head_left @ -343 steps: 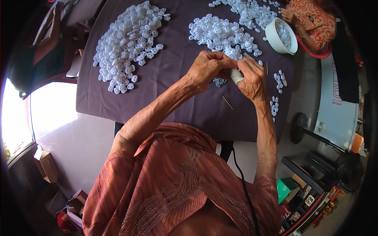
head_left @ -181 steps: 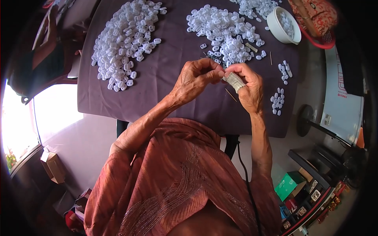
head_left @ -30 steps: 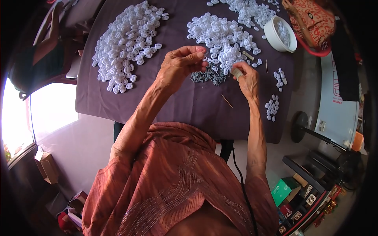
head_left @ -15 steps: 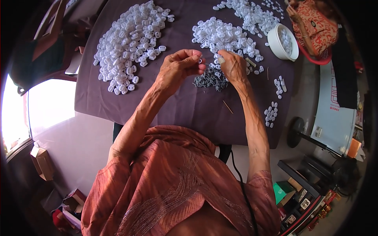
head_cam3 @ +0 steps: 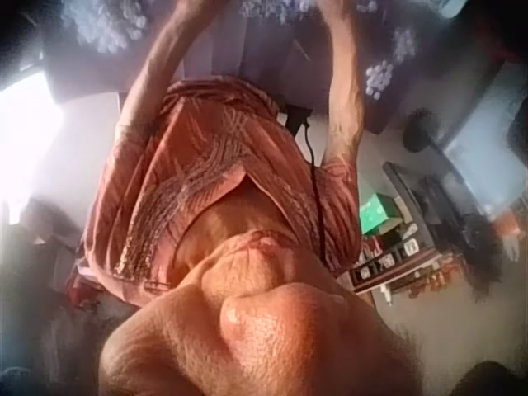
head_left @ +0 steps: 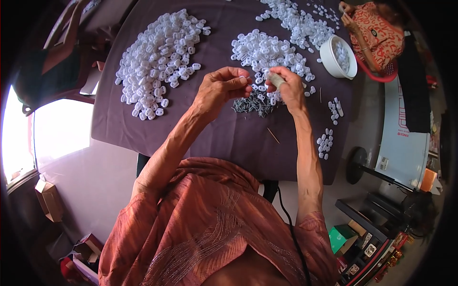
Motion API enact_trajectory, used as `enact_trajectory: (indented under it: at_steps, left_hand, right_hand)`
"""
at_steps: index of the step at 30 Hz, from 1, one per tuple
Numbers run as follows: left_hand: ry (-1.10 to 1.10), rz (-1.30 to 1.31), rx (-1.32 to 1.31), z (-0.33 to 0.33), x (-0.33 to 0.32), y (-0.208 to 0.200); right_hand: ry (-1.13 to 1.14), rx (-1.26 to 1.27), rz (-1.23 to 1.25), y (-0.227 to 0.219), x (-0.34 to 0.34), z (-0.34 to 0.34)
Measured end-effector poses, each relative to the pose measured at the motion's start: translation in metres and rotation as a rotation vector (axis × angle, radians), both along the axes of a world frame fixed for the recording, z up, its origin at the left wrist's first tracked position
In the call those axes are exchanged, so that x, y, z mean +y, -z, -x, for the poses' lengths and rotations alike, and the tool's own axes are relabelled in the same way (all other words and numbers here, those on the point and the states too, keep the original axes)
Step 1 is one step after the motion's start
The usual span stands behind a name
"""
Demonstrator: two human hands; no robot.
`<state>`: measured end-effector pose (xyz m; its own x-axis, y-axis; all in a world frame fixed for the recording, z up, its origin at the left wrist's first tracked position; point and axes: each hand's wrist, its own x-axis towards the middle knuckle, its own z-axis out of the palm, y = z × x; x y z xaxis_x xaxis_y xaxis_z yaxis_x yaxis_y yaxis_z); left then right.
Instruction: The person assembles plastic cord locks by hand, picking up the toggle casings and inserting small components into them.
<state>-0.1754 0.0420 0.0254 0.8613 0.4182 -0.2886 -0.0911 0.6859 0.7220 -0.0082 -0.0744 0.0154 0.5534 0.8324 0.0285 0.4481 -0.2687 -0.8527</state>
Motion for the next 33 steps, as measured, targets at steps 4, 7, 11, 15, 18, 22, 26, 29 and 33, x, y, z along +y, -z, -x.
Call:
enact_trajectory:
  at_steps: [4, 7, 11, 15, 18, 22, 26, 29, 33]
  left_hand:
    - [-0.013, 0.018, -0.001, -0.008, -0.009, -0.018]
    - [0.029, 0.001, -0.045, -0.015, -0.015, -0.023]
    - [0.014, -0.044, -0.075, -0.022, -0.026, -0.036]
    - [0.022, -0.05, -0.078, -0.024, -0.031, -0.047]
    - [0.042, -0.032, -0.101, -0.026, -0.034, -0.053]
    - [0.027, -0.043, -0.124, -0.031, -0.04, -0.051]
    - [0.025, -0.053, -0.152, -0.031, -0.04, -0.05]
    - [0.014, -0.037, -0.159, -0.028, -0.039, -0.051]
    - [0.01, -0.052, -0.16, -0.028, -0.04, -0.052]
  right_hand:
    - [0.069, 0.71, -0.237, -0.025, -0.017, 0.008]
    - [0.054, 0.798, -0.352, -0.035, -0.027, 0.011]
    - [-0.052, 0.882, -0.428, -0.047, -0.038, 0.014]
    - [0.074, 0.606, -0.413, -0.06, -0.046, 0.021]
    - [0.118, 0.202, -0.322, -0.078, -0.049, 0.032]
    - [0.106, -0.408, -0.28, -0.084, -0.047, 0.04]
    - [0.067, -0.632, -0.323, -0.086, -0.044, 0.045]
    - [0.048, -0.621, -0.332, -0.088, -0.044, 0.047]
    - [0.083, -0.411, -0.301, -0.09, -0.042, 0.046]
